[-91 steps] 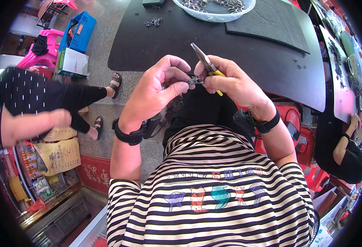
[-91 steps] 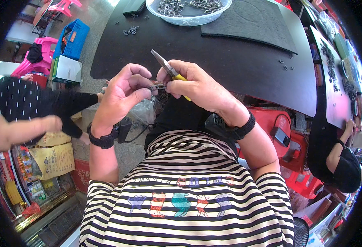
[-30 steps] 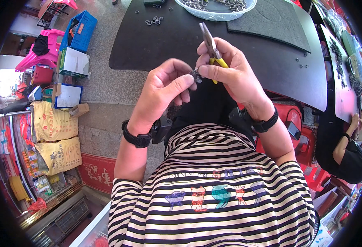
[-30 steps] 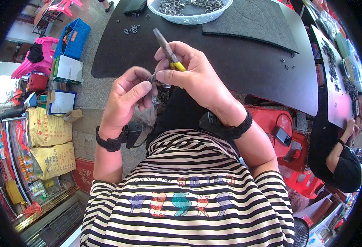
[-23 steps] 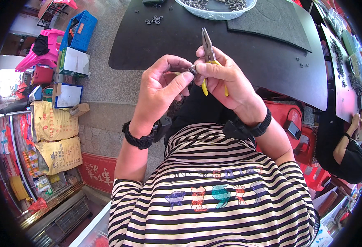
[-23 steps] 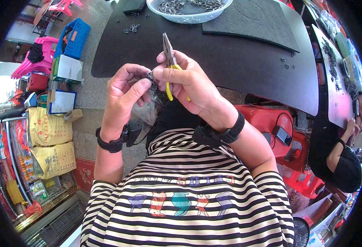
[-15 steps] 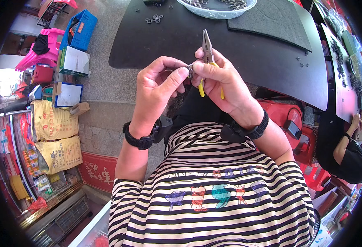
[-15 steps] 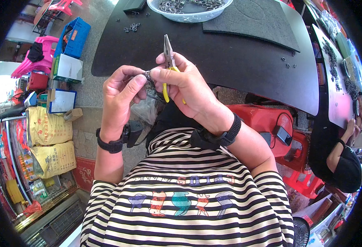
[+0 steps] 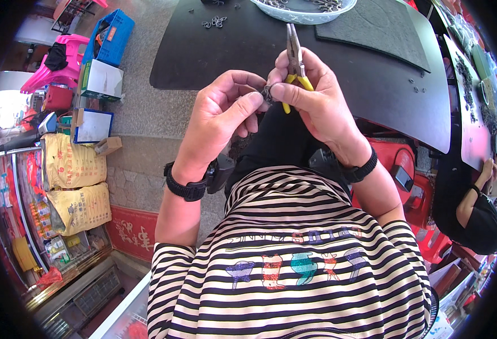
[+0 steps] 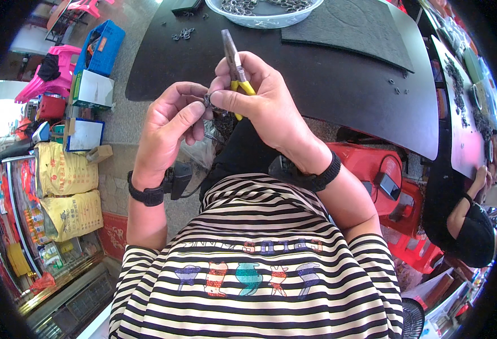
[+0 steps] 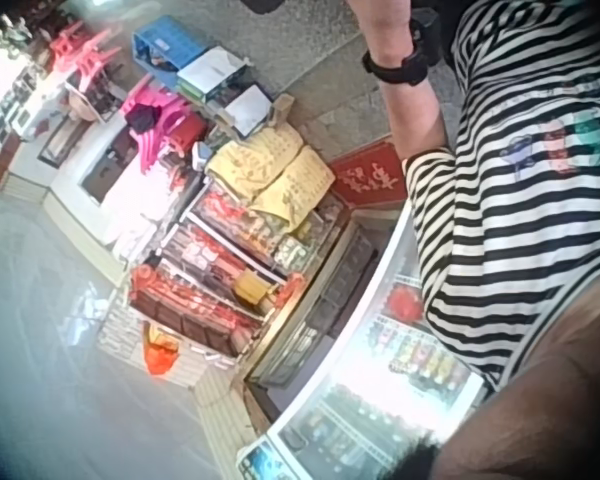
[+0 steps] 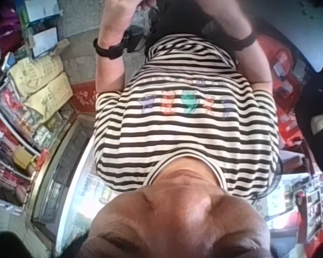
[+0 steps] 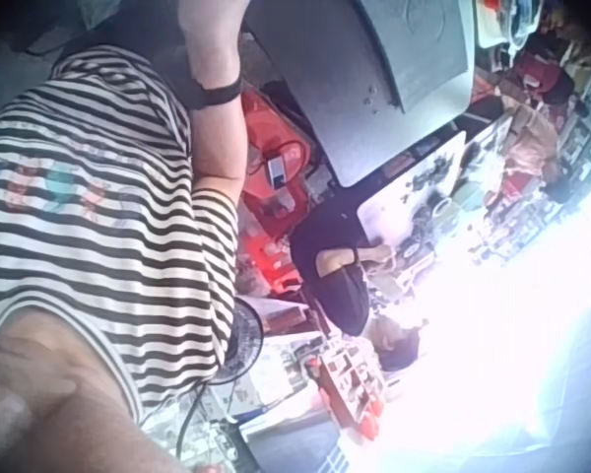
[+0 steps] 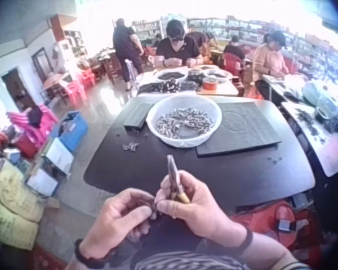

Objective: Assembling metal rings to form a mesh or piece of chainmail.

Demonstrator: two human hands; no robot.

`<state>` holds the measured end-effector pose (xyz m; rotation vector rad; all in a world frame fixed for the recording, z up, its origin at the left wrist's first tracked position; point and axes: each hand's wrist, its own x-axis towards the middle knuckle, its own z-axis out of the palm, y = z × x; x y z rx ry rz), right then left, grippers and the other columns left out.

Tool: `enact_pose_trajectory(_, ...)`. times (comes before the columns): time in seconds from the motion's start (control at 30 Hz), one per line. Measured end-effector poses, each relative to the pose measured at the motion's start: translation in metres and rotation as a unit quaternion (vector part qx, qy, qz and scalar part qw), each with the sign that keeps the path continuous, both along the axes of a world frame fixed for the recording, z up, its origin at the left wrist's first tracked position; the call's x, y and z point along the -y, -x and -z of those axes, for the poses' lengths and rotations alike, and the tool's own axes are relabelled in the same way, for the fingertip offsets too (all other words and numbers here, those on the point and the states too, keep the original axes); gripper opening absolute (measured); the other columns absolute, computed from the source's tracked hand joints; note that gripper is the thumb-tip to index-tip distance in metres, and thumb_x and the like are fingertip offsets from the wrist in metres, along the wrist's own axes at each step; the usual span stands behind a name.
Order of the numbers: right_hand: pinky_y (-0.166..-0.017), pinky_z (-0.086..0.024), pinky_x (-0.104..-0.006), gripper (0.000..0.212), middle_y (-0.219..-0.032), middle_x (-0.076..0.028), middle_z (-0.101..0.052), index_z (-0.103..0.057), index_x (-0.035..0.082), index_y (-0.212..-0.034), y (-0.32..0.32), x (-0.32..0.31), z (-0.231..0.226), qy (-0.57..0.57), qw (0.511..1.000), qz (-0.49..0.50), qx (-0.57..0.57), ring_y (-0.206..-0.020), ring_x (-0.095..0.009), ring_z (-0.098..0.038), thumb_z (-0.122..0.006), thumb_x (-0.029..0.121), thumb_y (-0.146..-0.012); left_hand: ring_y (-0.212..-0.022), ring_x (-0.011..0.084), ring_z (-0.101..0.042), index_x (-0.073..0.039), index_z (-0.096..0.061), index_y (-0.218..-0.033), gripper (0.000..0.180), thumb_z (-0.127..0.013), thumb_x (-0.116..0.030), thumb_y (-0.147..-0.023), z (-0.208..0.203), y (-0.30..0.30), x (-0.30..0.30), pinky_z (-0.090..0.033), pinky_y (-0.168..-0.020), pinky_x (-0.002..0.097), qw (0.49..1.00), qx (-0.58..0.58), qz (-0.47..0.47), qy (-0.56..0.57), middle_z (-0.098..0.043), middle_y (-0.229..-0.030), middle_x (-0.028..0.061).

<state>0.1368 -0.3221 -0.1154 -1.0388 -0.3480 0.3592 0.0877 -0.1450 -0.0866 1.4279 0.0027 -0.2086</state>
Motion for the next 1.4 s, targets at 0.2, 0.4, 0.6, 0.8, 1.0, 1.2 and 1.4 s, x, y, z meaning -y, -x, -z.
enact_pose_trajectory(0.2,-0.071,-0.049,-0.0243,0.03,-0.09,-0.005,-0.06,-0.05,0.005,-0.107,0.005,-0.009,0.014,-0.138,0.983,-0.042,-0.118,-0.078,-0.012,-0.058,-0.068,0.0,-0.083,-0.062,0.0015,-0.055,-0.004,-0.063,-0.097,0.009,-0.062,-0.011,-0.09,0.002,-0.001,-0.003,-0.041,-0.052,0.0156,0.998,0.025,-0.009,-0.055,-0.065,-0.076,-0.0013)
enact_pose_trajectory(0.4,-0.07,-0.047,-0.0228,0.029,-0.091,-0.004,-0.06,-0.051,0.005,-0.107,0.008,-0.012,0.015,-0.138,0.983,-0.027,-0.118,-0.079,-0.011,-0.057,-0.067,-0.001,-0.084,-0.06,-0.0007,-0.047,-0.007,-0.063,-0.097,0.011,-0.066,-0.011,-0.088,0.009,-0.002,0.002,-0.031,-0.048,0.0141,0.996,0.057,-0.043,-0.048,-0.058,-0.074,-0.0059)
enact_pose_trajectory(0.6,-0.072,-0.046,-0.0214,0.025,-0.091,-0.002,-0.059,-0.055,0.004,-0.104,0.007,-0.011,0.014,-0.047,0.998,0.014,-0.031,-0.082,-0.008,-0.056,-0.068,0.001,-0.083,-0.065,0.0015,-0.055,-0.004,-0.06,-0.096,0.01,-0.061,-0.012,-0.092,0.009,-0.001,0.002,-0.042,-0.055,0.0167,0.997,0.062,-0.028,-0.033,-0.062,-0.077,-0.0011)
enact_pose_trajectory(0.8,-0.076,-0.048,-0.023,0.021,-0.09,-0.001,-0.057,-0.056,0.001,-0.102,0.007,-0.007,0.004,0.076,0.991,0.069,0.088,-0.084,-0.007,-0.055,-0.067,0.001,-0.084,-0.066,0.0029,-0.056,-0.003,-0.056,-0.098,0.011,-0.056,-0.014,-0.095,0.011,-0.002,0.001,-0.044,-0.056,0.0163,0.996,0.068,-0.023,-0.059,-0.063,-0.08,0.001)
enact_pose_trajectory(1.0,-0.082,-0.047,-0.0299,0.02,-0.095,-0.01,-0.063,-0.062,-0.001,-0.104,-0.015,0.022,0.009,0.266,0.932,0.148,0.195,-0.088,-0.017,-0.06,-0.058,0.01,-0.087,-0.067,0.0046,-0.058,-0.005,-0.056,-0.098,0.011,-0.055,-0.016,-0.096,0.011,-0.004,-0.005,-0.046,-0.057,0.0167,0.997,0.037,-0.033,0.065,-0.066,-0.091,0.0057)
enact_pose_trajectory(1.2,-0.081,-0.046,-0.0328,0.023,-0.094,-0.013,-0.062,-0.062,0.0,-0.105,-0.016,0.036,0.013,0.395,0.876,0.111,0.255,-0.089,-0.024,-0.061,-0.057,0.014,-0.088,-0.068,0.0052,-0.058,-0.007,-0.058,-0.099,0.01,-0.056,-0.016,-0.096,0.013,-0.005,-0.008,-0.043,-0.055,0.0164,0.981,-0.014,-0.008,0.191,-0.066,-0.091,0.007)
enact_pose_trajectory(1.4,-0.074,-0.045,-0.0313,0.014,-0.085,-0.01,-0.057,-0.058,-0.001,-0.096,-0.011,0.044,0.034,0.343,0.896,0.103,0.261,-0.079,-0.022,-0.056,-0.058,0.01,-0.087,-0.067,0.0049,-0.057,-0.007,-0.059,-0.099,0.01,-0.056,-0.017,-0.096,0.017,-0.009,-0.011,-0.042,-0.053,0.0159,0.975,-0.025,-0.01,0.22,-0.066,-0.092,0.0078)
